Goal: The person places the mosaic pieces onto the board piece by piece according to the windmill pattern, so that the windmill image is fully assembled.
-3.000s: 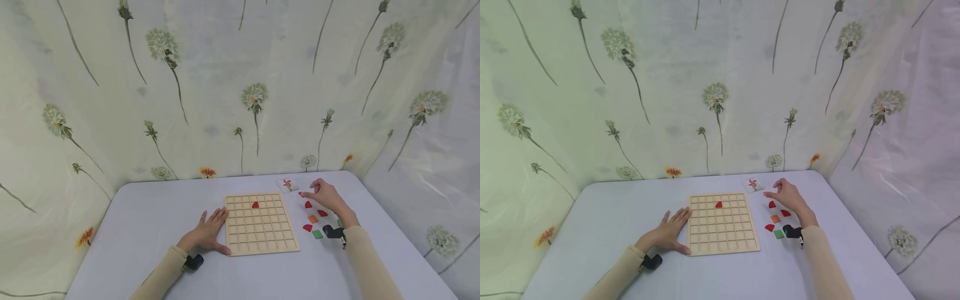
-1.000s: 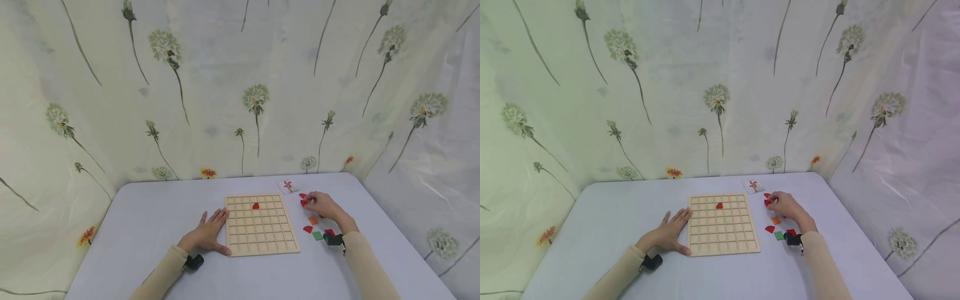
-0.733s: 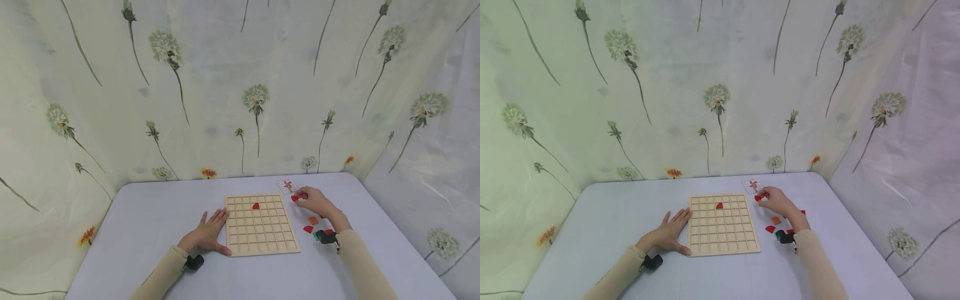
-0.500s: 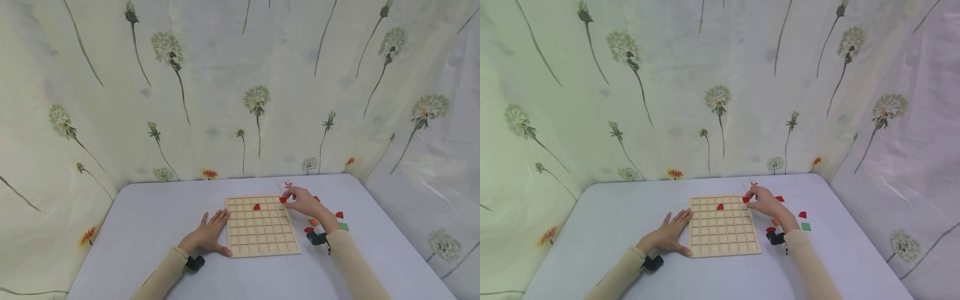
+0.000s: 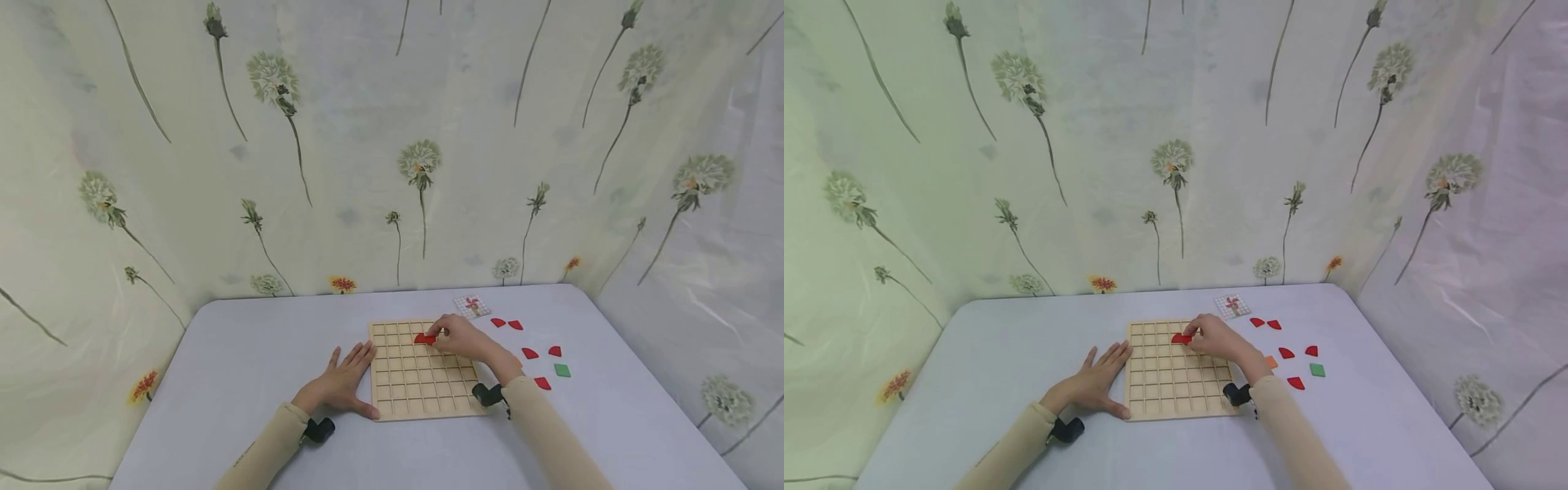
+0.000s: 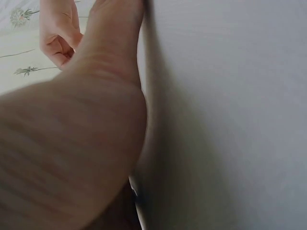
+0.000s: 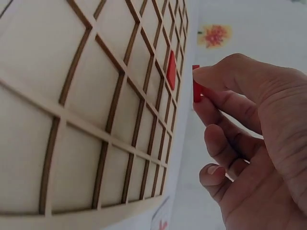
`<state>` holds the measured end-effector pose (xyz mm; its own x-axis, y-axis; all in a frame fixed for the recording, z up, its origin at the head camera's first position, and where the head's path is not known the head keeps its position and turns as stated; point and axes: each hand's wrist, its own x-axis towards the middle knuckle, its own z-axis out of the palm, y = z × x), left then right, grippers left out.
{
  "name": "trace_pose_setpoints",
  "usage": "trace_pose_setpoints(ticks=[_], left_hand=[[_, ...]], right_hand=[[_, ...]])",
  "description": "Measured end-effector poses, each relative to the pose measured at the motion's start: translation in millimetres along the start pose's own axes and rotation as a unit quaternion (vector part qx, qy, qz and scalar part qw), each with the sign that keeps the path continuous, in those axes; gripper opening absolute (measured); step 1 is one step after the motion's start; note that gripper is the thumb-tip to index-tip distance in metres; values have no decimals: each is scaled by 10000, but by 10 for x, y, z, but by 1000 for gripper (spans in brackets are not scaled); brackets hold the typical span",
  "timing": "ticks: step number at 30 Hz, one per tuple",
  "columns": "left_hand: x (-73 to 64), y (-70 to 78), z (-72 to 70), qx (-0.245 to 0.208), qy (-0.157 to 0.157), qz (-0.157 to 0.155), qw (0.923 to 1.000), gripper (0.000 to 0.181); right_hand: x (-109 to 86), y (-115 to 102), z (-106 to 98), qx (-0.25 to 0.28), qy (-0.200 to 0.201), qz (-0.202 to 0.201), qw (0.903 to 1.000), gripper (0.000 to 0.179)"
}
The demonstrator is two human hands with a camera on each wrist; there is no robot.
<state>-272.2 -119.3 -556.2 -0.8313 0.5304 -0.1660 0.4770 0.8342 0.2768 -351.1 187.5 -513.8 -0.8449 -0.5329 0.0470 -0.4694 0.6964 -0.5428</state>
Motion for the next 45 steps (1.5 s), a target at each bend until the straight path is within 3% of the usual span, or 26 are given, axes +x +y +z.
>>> trace_pose_setpoints(ticks=[8,17,27,45], left_hand=[[-11,10,-27,25,6,-16,10000,130],[-6,-1,-15,26,9,12,10000,130],[-18,21,-44,14,-8,0,10000,129],[-2,-5,-19,-3,-6,1,10000,130]], right_hand=[[24,-124,119,-46,-269,32,9996,15],[58,-101,201,-10,-338,55,9994,16],[67,-94,209,-193,-272,-10,9994,20],[79,-39,233,-34,-255,-64,9996,16]])
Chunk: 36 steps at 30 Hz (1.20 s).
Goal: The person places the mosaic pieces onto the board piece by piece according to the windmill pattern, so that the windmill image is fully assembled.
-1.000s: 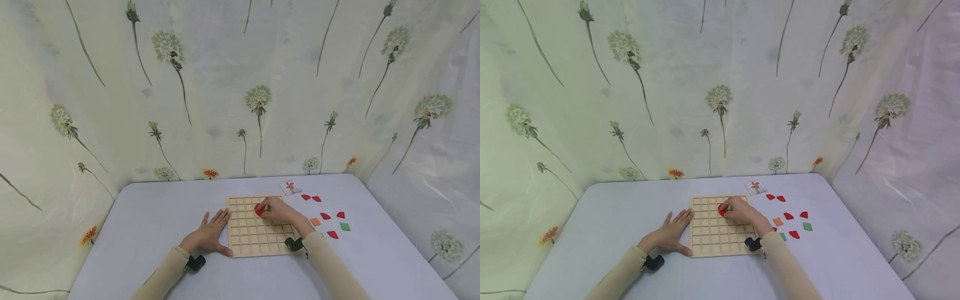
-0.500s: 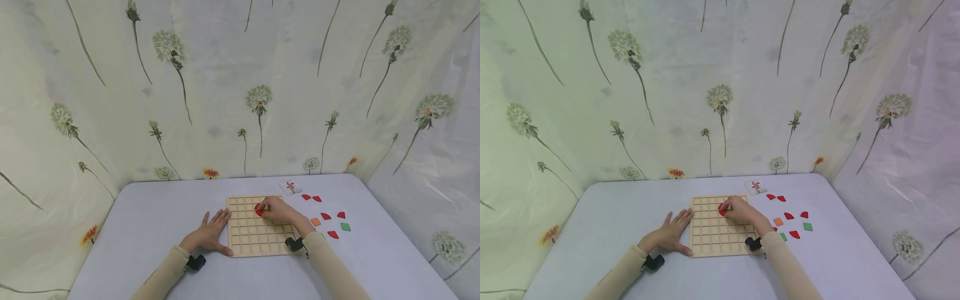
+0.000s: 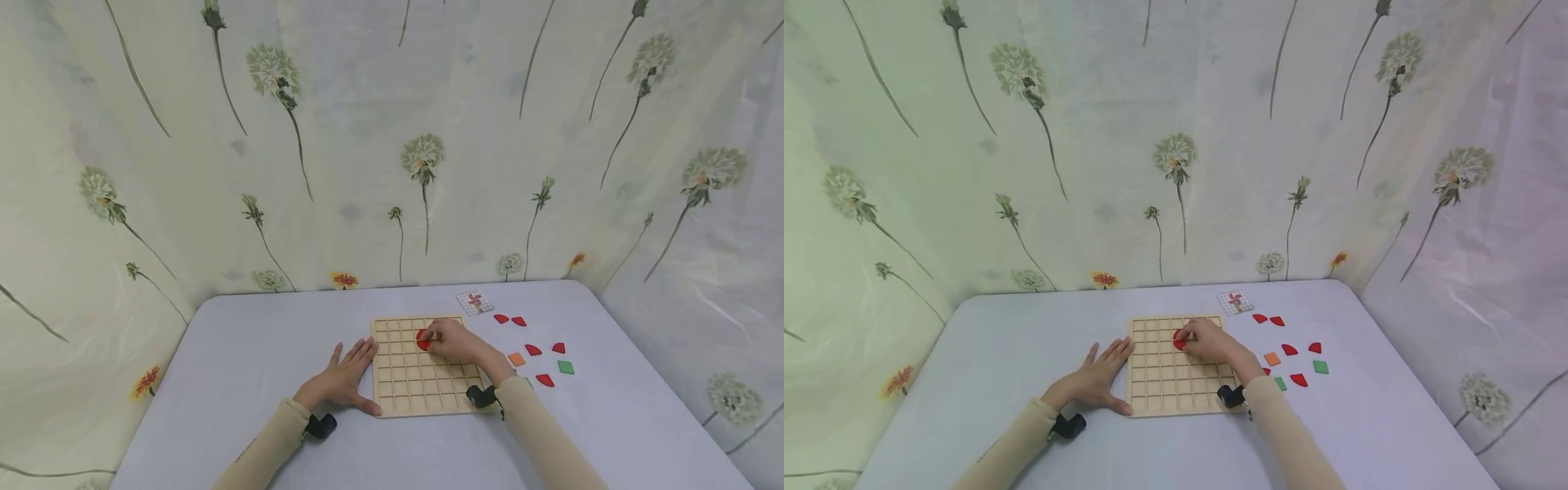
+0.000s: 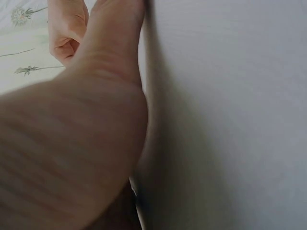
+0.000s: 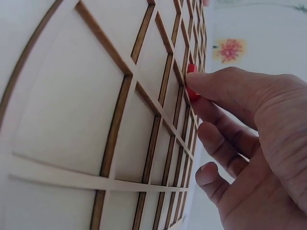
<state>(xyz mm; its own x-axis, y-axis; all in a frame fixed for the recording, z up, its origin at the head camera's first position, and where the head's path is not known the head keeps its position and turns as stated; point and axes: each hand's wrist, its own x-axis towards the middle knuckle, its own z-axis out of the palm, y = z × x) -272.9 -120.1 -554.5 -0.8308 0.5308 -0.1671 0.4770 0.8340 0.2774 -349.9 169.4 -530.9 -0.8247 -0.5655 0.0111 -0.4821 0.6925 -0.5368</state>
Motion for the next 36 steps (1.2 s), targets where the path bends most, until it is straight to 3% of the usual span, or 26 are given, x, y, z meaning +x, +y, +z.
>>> trace_pose_setpoints(ticks=[20,27,32,36], left_hand=[[0,-12,-5,-17,-45,66,10000,130],[-22,1,-19,-29,-36,94,9999,129],[-29,19,-40,-58,-55,85,9999,129],[-32,23,-41,-27,-63,45,10000,129]], right_hand=[[-13,-37,9,-21,34,-85,10000,15],[-12,-16,18,113,11,123,9999,16],[-49,10,-79,334,17,303,9990,18],[-116,54,-249,544,264,276,9978,22]])
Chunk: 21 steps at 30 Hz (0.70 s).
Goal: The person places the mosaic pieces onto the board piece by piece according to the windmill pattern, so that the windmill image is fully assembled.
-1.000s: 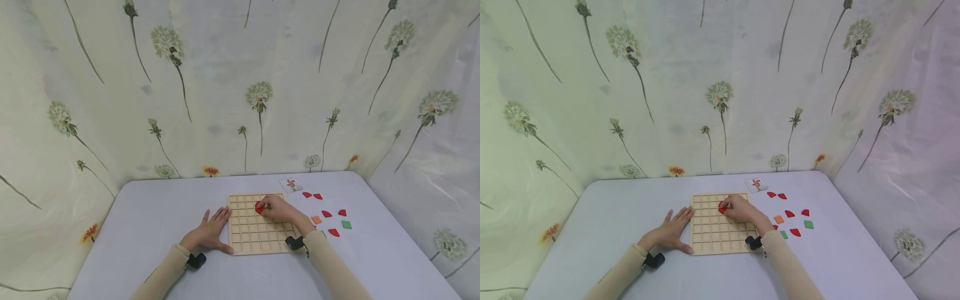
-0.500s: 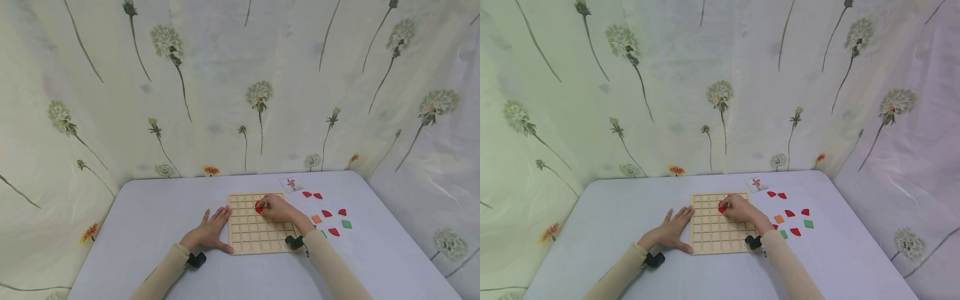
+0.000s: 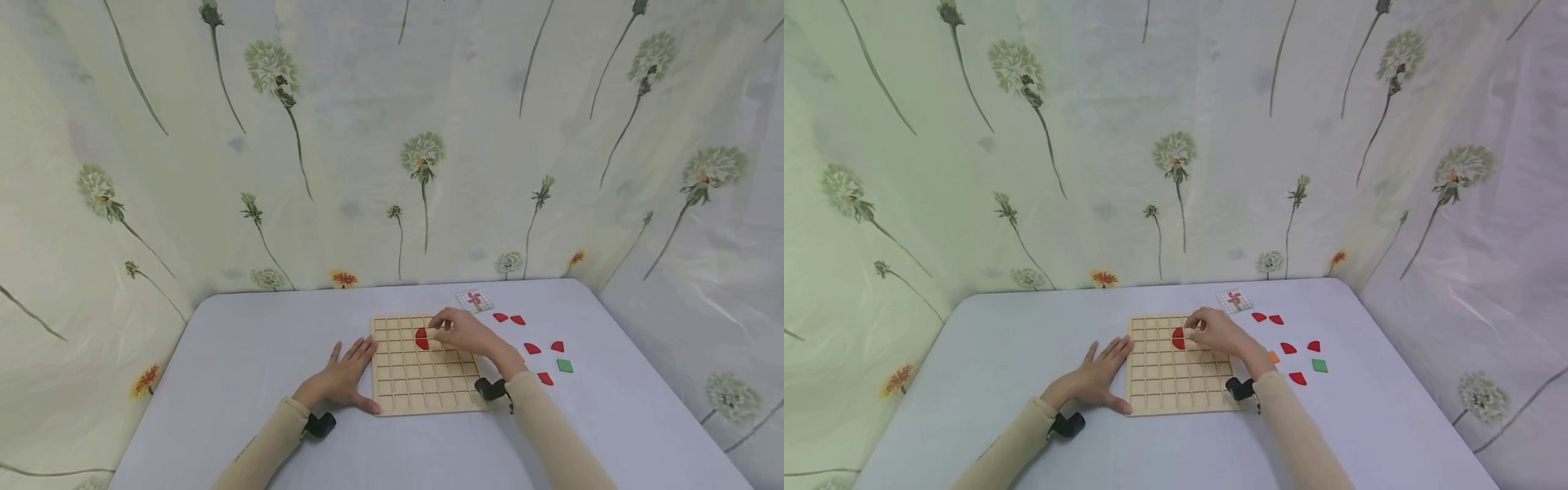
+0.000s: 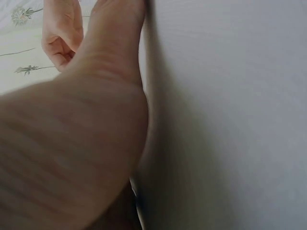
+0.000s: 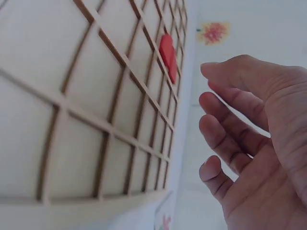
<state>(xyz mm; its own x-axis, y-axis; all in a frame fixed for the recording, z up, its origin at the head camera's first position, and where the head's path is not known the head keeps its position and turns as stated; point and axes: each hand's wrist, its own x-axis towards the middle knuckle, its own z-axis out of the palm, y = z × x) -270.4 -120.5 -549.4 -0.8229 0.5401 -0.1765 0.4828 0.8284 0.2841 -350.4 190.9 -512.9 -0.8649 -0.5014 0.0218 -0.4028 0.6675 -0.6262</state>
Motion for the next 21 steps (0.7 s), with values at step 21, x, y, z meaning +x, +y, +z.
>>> trace_pose_setpoints(ticks=[21], left_hand=[[24,-10,31,-39,39,-62,10000,130]], right_hand=[[-308,681,-642,-267,940,704,9927,29]])
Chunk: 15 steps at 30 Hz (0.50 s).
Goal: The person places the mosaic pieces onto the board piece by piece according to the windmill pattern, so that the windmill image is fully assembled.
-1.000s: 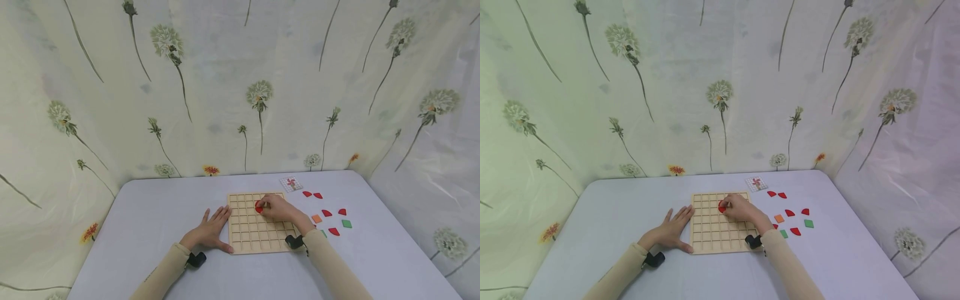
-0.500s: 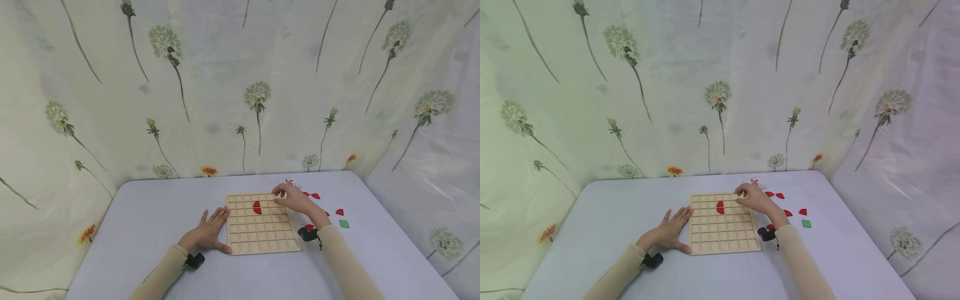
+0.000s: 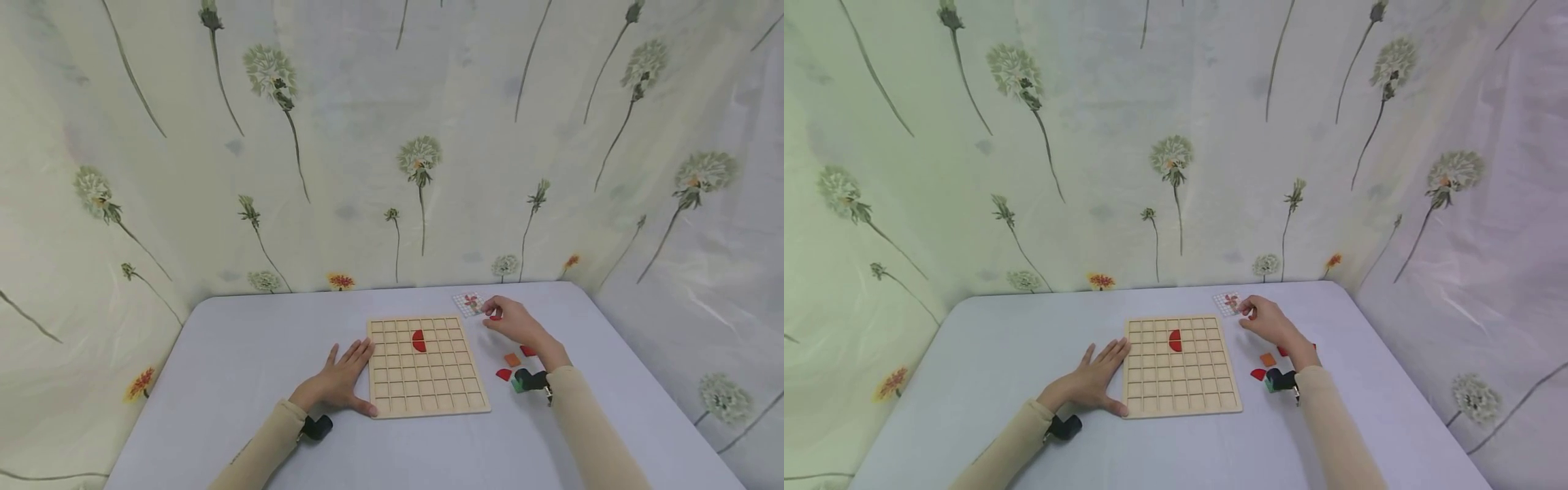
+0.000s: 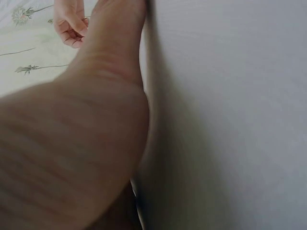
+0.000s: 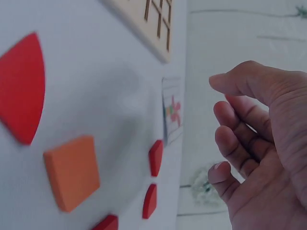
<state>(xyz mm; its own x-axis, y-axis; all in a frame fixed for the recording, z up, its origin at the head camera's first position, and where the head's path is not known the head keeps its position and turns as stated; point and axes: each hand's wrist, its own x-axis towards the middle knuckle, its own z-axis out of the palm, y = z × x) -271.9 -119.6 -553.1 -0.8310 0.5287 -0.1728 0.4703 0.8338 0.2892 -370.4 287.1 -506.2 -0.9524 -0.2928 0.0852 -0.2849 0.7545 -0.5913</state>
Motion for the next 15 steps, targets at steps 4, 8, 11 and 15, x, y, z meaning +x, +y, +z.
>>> trace_pose_setpoints(ticks=[4,8,11,15], left_hand=[[0,-1,-4,15,19,-16,10000,130],[-4,-7,4,9,29,2,10000,130],[-3,-10,11,-19,50,34,10000,130],[3,-11,17,6,54,43,10000,130]], right_hand=[[13,162,-12,-51,61,356,9993,30],[15,303,-12,-114,103,589,9981,30],[6,372,-17,-122,74,735,9972,30],[-2,407,-24,-121,72,955,9953,32]])
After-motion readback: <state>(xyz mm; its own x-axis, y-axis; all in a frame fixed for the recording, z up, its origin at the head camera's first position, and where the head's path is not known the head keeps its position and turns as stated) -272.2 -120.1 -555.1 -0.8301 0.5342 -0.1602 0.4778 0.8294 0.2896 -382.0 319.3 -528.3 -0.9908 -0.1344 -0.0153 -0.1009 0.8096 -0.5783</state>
